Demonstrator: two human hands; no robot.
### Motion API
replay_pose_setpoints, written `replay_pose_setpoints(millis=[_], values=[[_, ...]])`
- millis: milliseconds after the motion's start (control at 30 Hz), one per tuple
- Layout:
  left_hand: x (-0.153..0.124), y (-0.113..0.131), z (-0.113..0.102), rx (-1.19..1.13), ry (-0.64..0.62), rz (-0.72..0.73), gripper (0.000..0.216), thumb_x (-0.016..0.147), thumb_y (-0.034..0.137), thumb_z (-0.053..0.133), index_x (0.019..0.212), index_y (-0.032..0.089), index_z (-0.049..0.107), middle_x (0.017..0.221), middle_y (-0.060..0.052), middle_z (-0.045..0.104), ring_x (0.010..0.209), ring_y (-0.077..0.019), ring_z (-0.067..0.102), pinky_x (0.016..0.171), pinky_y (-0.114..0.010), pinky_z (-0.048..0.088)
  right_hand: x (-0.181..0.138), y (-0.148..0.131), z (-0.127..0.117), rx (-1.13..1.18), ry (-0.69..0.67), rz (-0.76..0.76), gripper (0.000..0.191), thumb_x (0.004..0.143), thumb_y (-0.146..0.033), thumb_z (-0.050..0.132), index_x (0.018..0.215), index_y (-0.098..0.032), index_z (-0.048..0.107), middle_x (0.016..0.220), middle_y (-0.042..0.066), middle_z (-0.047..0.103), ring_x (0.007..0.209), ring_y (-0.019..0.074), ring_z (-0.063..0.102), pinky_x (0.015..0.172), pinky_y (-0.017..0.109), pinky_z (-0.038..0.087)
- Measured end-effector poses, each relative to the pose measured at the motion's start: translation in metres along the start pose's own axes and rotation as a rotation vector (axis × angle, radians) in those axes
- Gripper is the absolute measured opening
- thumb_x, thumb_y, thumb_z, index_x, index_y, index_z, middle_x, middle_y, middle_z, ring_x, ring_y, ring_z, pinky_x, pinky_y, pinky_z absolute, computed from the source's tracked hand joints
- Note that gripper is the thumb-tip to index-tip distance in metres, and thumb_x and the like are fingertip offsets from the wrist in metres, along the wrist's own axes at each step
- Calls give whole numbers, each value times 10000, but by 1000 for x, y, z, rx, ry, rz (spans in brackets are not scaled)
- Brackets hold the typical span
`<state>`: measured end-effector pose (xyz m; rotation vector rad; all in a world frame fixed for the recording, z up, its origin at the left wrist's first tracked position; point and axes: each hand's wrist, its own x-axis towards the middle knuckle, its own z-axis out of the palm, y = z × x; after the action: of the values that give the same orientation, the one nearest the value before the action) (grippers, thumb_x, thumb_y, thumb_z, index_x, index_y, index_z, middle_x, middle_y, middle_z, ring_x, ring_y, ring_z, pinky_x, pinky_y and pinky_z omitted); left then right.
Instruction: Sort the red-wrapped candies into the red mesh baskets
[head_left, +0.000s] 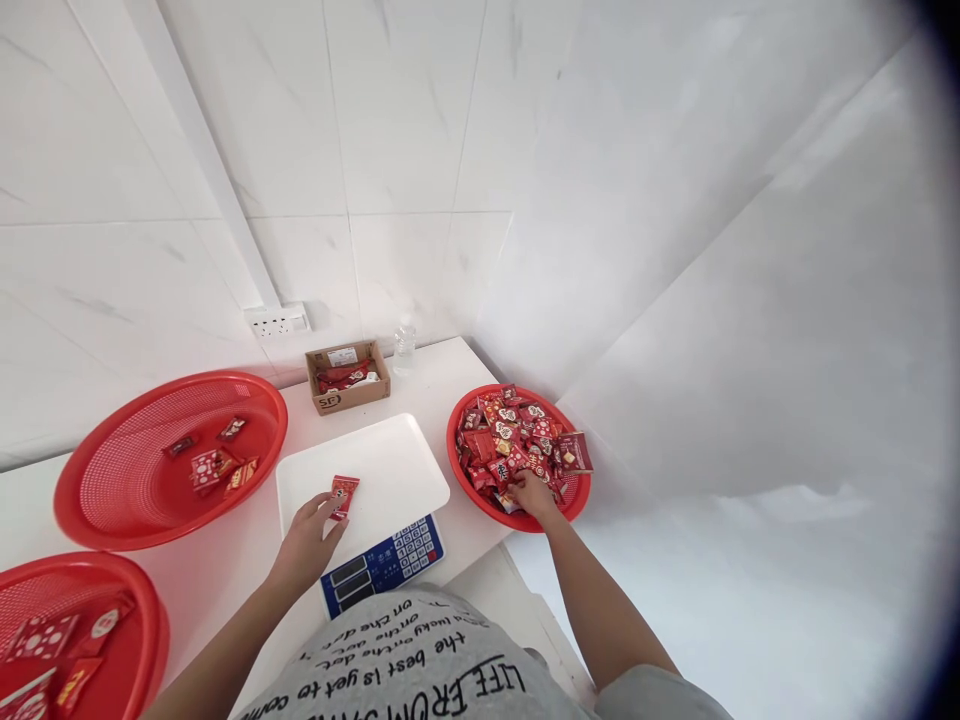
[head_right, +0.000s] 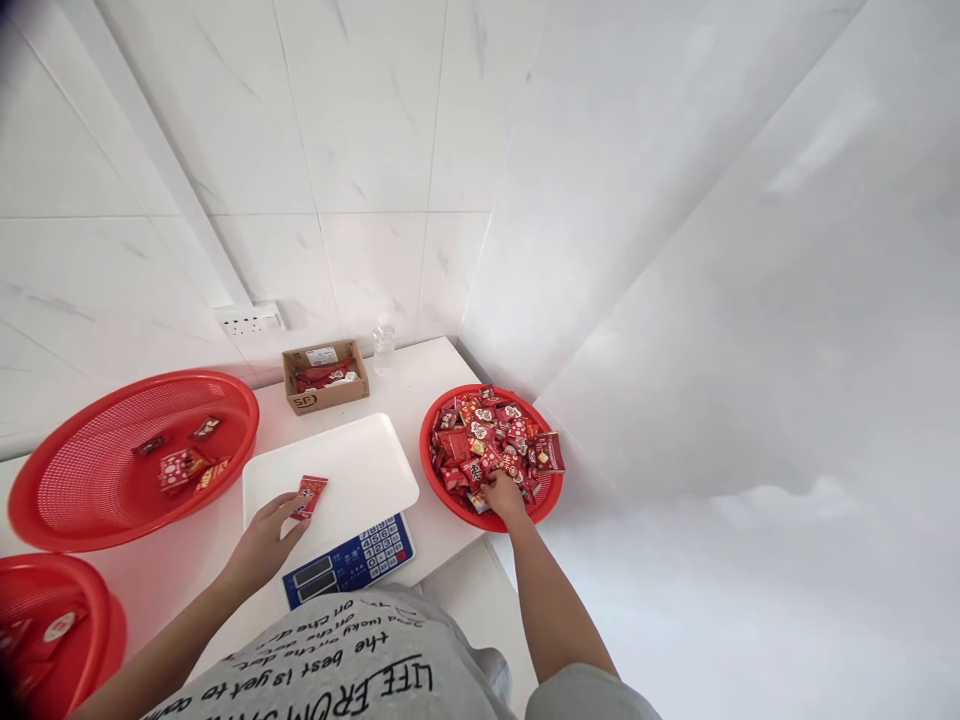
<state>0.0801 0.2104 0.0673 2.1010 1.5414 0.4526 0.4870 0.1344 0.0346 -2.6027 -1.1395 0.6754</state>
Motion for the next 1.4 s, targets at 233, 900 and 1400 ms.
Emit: replay_pose_setpoints(millis=[233, 900, 1400], values=[[-7, -2, -2, 29, -92, 12, 409, 774, 384, 447, 1096, 194, 613, 1241, -99, 553, 1186, -254, 469, 1015, -422, 364, 9, 2, -11, -75, 169, 39, 549, 795, -293, 476, 1328, -214, 369, 1407, 131, 303, 1271, 289, 321, 942, 380, 336], [-19, 3, -2, -24, -39, 0, 326, 774, 386, 469, 1022, 256, 635, 1191, -55, 581, 1190, -254, 464, 994, -435, 387, 1, 9, -15, 148, 220, 111, 396, 831, -264, 340, 1161, -217, 555, 1174, 123, 557, 1053, 274, 525, 833, 390, 403], [-12, 72, -9, -494, -268, -66, 408, 790, 453, 471, 1121, 229, 553, 1202, -65, 576, 1135, -227, 509, 978, -389, 397, -53, -63, -47, 939, -161, -100, 410, 778, -519, 473, 1056, -218, 499, 949, 49, 630, 774, 182, 611, 658, 301, 490]])
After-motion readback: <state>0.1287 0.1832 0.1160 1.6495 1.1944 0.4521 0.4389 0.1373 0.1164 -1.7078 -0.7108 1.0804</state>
